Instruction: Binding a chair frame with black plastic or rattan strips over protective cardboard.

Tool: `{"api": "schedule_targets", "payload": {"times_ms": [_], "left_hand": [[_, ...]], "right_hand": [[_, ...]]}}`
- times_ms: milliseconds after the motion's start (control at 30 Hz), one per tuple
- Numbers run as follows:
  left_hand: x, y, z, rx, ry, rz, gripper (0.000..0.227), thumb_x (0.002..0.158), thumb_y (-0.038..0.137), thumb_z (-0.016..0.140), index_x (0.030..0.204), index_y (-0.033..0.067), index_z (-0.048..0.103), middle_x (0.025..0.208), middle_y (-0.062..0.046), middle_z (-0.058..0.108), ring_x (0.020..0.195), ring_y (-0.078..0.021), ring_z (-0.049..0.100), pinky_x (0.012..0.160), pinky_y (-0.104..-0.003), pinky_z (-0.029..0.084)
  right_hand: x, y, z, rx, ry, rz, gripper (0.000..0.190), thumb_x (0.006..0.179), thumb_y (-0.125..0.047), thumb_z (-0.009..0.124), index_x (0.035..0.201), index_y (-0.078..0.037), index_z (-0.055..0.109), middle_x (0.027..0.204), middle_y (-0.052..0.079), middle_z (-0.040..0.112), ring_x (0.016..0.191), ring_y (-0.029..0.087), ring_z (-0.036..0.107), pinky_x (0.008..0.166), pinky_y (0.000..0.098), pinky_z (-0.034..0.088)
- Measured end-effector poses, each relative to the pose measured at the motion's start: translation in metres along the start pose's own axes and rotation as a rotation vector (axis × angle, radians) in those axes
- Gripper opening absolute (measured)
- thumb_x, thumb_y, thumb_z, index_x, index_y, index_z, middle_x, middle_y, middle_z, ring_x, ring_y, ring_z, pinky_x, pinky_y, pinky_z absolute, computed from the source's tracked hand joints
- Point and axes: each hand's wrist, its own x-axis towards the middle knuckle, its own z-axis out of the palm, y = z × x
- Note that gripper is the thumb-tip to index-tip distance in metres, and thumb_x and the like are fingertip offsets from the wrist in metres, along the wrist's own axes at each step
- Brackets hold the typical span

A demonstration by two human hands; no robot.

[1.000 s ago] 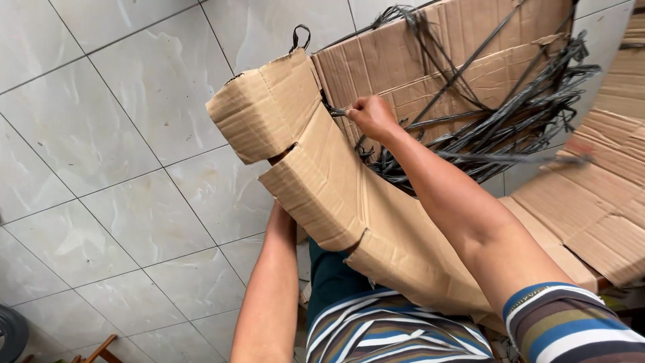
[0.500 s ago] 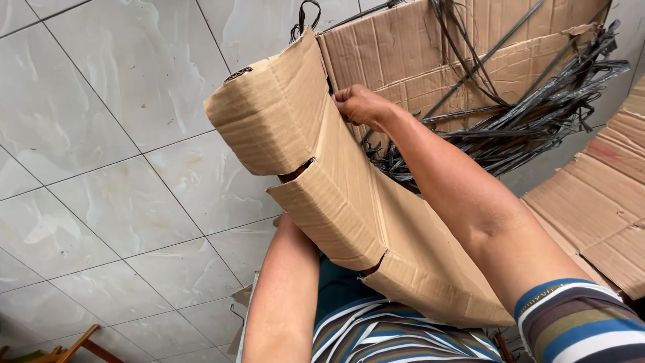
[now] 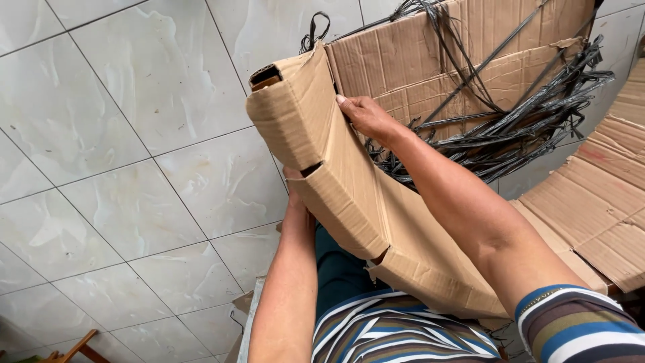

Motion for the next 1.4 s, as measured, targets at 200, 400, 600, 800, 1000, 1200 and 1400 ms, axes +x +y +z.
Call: {"api": "schedule_targets", "payload": {"times_ms": [200, 400, 600, 800, 1000, 1200, 1400], "left_hand": [[0.011, 0.005, 0.004, -0.154, 0.044, 0.004, 0.011, 0.094, 0.018, 0.07, 0.084, 0.0156, 0.072, 0.068, -0.021, 0.071, 0.039, -0.0302, 0.065, 0.041, -0.037, 0.055], [-0.023, 0.1, -0.018, -0.134, 0.048, 0.056, 0.03, 0.099, 0.046, 0.065, 0.113, 0.0204, 0.071, 0.108, -0.007, 0.078, 0.074, -0.0174, 0.077, 0.066, -0.024, 0.065], [-0.088, 0.161, -0.041, -0.148, 0.096, 0.15, 0.024, 0.102, 0.041, 0.063, 0.109, 0.0187, 0.069, 0.105, -0.003, 0.077, 0.074, -0.0125, 0.075, 0.067, -0.02, 0.064], [-0.148, 0.192, -0.062, -0.02, 0.107, 0.316, 0.025, 0.107, 0.038, 0.057, 0.108, 0.0166, 0.069, 0.108, -0.005, 0.077, 0.074, -0.0092, 0.073, 0.067, -0.016, 0.062], [-0.242, 0.215, -0.01, 0.377, -0.116, 0.604, 0.025, 0.107, 0.026, 0.06, 0.107, 0.0097, 0.079, 0.083, -0.006, 0.075, 0.072, -0.0066, 0.067, 0.073, -0.019, 0.059], [-0.259, 0.205, 0.033, 0.544, -0.37, 0.684, 0.015, 0.1, 0.026, 0.071, 0.099, 0.0158, 0.082, 0.086, 0.0, 0.079, 0.08, -0.0012, 0.066, 0.081, -0.023, 0.059], [-0.251, 0.203, 0.062, 0.552, -0.485, 0.587, 0.017, 0.099, 0.025, 0.074, 0.093, 0.0106, 0.081, 0.08, -0.002, 0.079, 0.079, -0.0031, 0.067, 0.081, -0.026, 0.058]], "right_hand": [[0.031, 0.02, -0.067, -0.651, -0.11, 0.113, 0.044, 0.096, -0.052, 0.059, 0.089, -0.014, 0.078, 0.069, 0.006, 0.069, 0.072, 0.023, 0.062, 0.069, 0.0321, 0.045], [0.003, -0.03, -0.105, -0.821, -0.164, 0.176, 0.033, 0.092, -0.047, 0.061, 0.092, -0.022, 0.083, 0.071, 0.004, 0.065, 0.069, 0.021, 0.059, 0.07, 0.0319, 0.048], [-0.059, -0.068, -0.115, -0.613, -0.038, 0.147, 0.032, 0.1, -0.032, 0.057, 0.092, -0.012, 0.081, 0.061, 0.001, 0.049, 0.056, 0.016, 0.042, 0.057, 0.0293, 0.034], [-0.104, -0.077, -0.113, -0.593, 0.029, -0.022, 0.032, 0.102, -0.026, 0.054, 0.091, -0.008, 0.078, 0.06, 0.0, 0.049, 0.057, 0.015, 0.041, 0.057, 0.03, 0.031], [-0.144, -0.088, -0.059, -0.734, 0.186, -0.079, 0.029, 0.106, -0.029, 0.056, 0.097, -0.015, 0.079, 0.089, 0.014, 0.075, 0.088, 0.034, 0.072, 0.081, 0.0427, 0.052], [-0.161, -0.063, 0.0, -0.775, 0.238, -0.249, 0.028, 0.106, -0.035, 0.056, 0.1, -0.014, 0.074, 0.089, 0.015, 0.074, 0.094, 0.039, 0.072, 0.079, 0.0503, 0.055], [-0.174, -0.068, 0.051, -0.791, 0.301, -0.193, 0.027, 0.103, -0.039, 0.052, 0.101, -0.018, 0.068, 0.096, 0.018, 0.073, 0.101, 0.042, 0.07, 0.085, 0.0546, 0.056]]}}
